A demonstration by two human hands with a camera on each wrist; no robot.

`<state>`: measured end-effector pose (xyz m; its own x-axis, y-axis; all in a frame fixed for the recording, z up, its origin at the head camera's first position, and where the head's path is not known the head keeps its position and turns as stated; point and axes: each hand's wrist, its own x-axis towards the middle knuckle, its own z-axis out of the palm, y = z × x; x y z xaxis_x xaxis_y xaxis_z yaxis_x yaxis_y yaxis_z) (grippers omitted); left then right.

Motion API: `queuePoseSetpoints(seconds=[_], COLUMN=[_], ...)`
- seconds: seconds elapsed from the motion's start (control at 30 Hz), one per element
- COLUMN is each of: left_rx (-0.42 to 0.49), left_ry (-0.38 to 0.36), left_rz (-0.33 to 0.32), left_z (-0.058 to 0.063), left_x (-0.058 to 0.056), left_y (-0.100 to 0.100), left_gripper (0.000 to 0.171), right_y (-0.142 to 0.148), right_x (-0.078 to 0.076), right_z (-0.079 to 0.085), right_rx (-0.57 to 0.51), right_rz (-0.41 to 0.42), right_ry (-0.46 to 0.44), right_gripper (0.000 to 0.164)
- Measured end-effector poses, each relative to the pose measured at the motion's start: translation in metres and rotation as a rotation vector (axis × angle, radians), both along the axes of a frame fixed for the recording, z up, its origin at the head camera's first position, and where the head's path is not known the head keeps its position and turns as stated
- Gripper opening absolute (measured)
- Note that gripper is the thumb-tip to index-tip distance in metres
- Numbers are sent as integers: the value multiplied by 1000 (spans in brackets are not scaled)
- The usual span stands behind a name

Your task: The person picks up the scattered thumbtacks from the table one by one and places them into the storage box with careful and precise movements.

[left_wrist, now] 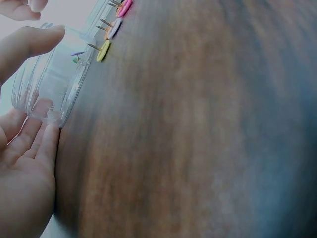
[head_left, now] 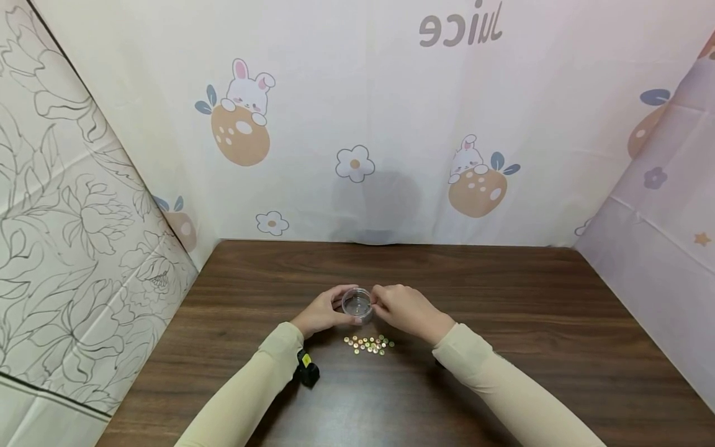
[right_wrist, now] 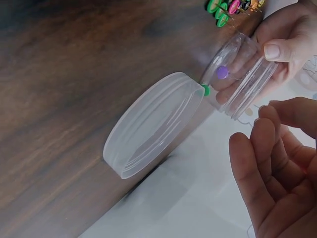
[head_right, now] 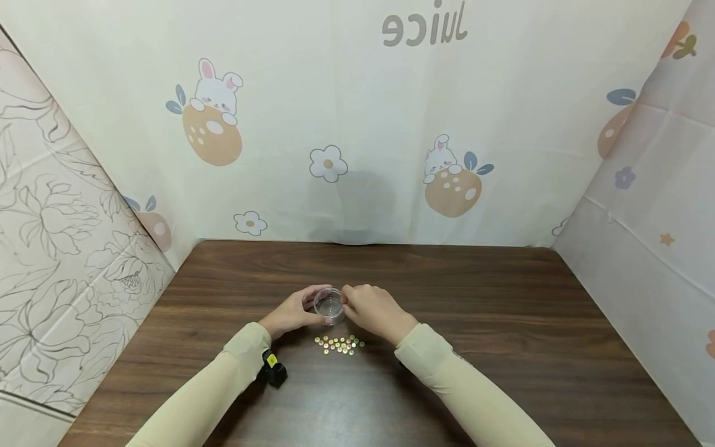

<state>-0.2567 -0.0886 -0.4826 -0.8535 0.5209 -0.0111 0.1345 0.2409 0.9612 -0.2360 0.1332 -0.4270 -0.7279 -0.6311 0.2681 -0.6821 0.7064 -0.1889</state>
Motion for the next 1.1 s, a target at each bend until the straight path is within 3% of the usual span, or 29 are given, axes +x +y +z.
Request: queuePoseSetpoints(seconds=[0.23,0.4,0.53,0.63,1.1], left_rx=[-16,-11,-22,-31,0], left_ry=[29,18,21,27,27], left_rz=[16,6,17,32,9], left_z=[-12,-4,-6,-14,-11], left_x=[-6,-3,-3,-6,-3], left_y=[0,-1,-1,-2,-2], left_gripper=[76,77,77,78,77], right_y=[7,12,15,18,24], right_x=[5,10,14,18,30], right_z=[-3,-3,-4,-7,-14], right_rx=[29,55,91,114,139], right_rz=[-9,-17,-9,3,61], right_ry=[2,-44,-83,-94,-100], right_gripper=[6,5,7,10,13])
